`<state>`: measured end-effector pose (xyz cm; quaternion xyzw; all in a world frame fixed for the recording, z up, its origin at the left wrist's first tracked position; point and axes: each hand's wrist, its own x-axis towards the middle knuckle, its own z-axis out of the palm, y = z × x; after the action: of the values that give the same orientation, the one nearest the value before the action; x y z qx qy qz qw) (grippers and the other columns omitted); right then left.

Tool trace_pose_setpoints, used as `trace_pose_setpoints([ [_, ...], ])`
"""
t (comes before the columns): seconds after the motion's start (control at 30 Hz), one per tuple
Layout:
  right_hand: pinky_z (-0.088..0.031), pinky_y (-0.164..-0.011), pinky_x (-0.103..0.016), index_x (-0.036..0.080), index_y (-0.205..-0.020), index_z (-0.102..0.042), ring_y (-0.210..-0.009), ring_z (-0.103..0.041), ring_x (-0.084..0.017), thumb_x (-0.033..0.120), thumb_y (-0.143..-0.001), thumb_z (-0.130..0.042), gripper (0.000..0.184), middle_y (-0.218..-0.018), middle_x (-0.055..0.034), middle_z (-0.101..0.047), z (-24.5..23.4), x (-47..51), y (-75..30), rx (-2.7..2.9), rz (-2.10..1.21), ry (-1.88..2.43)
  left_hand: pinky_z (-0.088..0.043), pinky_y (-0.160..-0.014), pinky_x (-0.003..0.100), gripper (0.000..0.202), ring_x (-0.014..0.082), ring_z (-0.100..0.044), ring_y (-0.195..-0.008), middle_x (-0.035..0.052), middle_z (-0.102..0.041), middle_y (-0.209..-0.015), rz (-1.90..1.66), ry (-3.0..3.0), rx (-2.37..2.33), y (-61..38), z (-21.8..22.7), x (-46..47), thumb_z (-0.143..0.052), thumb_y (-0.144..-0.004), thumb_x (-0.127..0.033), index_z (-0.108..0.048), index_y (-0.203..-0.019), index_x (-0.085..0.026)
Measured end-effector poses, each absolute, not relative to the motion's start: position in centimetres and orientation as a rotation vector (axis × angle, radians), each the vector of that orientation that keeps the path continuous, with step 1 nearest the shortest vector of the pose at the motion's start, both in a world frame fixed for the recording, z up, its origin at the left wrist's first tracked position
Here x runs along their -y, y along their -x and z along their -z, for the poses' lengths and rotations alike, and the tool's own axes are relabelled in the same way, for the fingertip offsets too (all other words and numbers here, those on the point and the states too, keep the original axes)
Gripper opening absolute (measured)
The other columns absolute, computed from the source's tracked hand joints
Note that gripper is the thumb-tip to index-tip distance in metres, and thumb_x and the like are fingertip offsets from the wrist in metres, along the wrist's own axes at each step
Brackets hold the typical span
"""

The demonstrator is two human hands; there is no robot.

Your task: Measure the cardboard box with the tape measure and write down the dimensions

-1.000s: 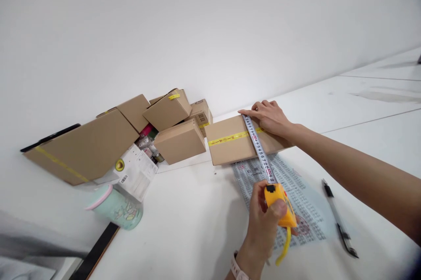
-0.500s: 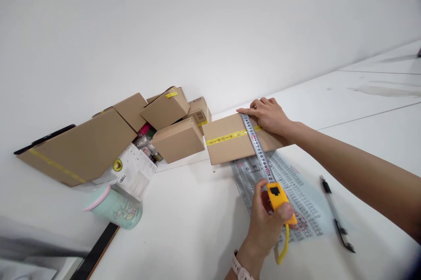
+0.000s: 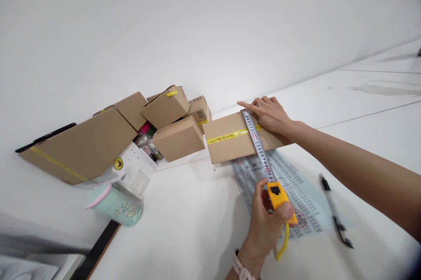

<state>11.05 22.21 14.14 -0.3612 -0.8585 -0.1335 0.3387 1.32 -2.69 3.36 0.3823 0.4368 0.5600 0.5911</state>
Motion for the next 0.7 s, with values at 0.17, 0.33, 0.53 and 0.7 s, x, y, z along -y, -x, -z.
trace_pose_setpoints([
  [0.17,-0.03,-0.089,-0.044,0.027,-0.134,-0.061,-0.099,-0.048,-0.03,0.017,-0.097,-0.029,0.051,-0.109,-0.0132,-0.062,-13.9,-21.0,-11.2,2.2,0.327,0.973,-0.061,-0.075,0.045,0.092,0.0297,-0.069,-0.089,0.0109,-0.063,-0.112,-1.435,-0.838,-1.04,0.0,-5.6,7.4,-0.086,-0.06,-0.06,-0.043,-0.134,-0.027],
  [0.33,-0.028,-0.093,-0.044,0.028,-0.131,-0.059,-0.102,-0.047,-0.028,0.015,-0.097,-0.027,0.048,-0.116,-0.0116,-0.061,-12.0,-16.6,-12.9,2.163,0.407,0.936,-0.059,-0.083,0.047,0.095,0.0342,-0.069,-0.096,0.0139,-0.066,-0.115,-1.521,-0.811,-1.188,1.7,-6.1,11.6,-0.088,-0.056,-0.06,-0.044,-0.133,-0.027],
  [0.53,-0.031,-0.098,-0.046,0.03,-0.142,-0.047,-0.116,-0.05,-0.028,0.009,-0.093,-0.035,0.055,-0.129,-0.0096,-0.062,-6.7,-10.6,-15.9,2.256,0.319,0.822,-0.057,-0.084,0.044,0.097,0.031,-0.068,-0.091,0.0143,-0.066,-0.113,-1.419,-0.82,-1.219,1.2,-4.3,14.4,-0.085,-0.053,-0.067,-0.05,-0.133,-0.025],
  [0.7,-0.042,-0.095,-0.05,0.037,-0.136,-0.054,-0.108,-0.057,-0.029,0.04,-0.101,-0.031,0.042,-0.122,-0.0067,-0.066,-7.9,-5.7,-18.6,1.773,-0.492,1.018,-0.055,-0.072,0.033,0.079,0.0255,-0.066,-0.08,0.0097,-0.069,-0.1,-1.069,-0.838,-1.328,0.8,-1.0,16.4,-0.082,-0.059,-0.065,-0.062,-0.126,-0.027],
])
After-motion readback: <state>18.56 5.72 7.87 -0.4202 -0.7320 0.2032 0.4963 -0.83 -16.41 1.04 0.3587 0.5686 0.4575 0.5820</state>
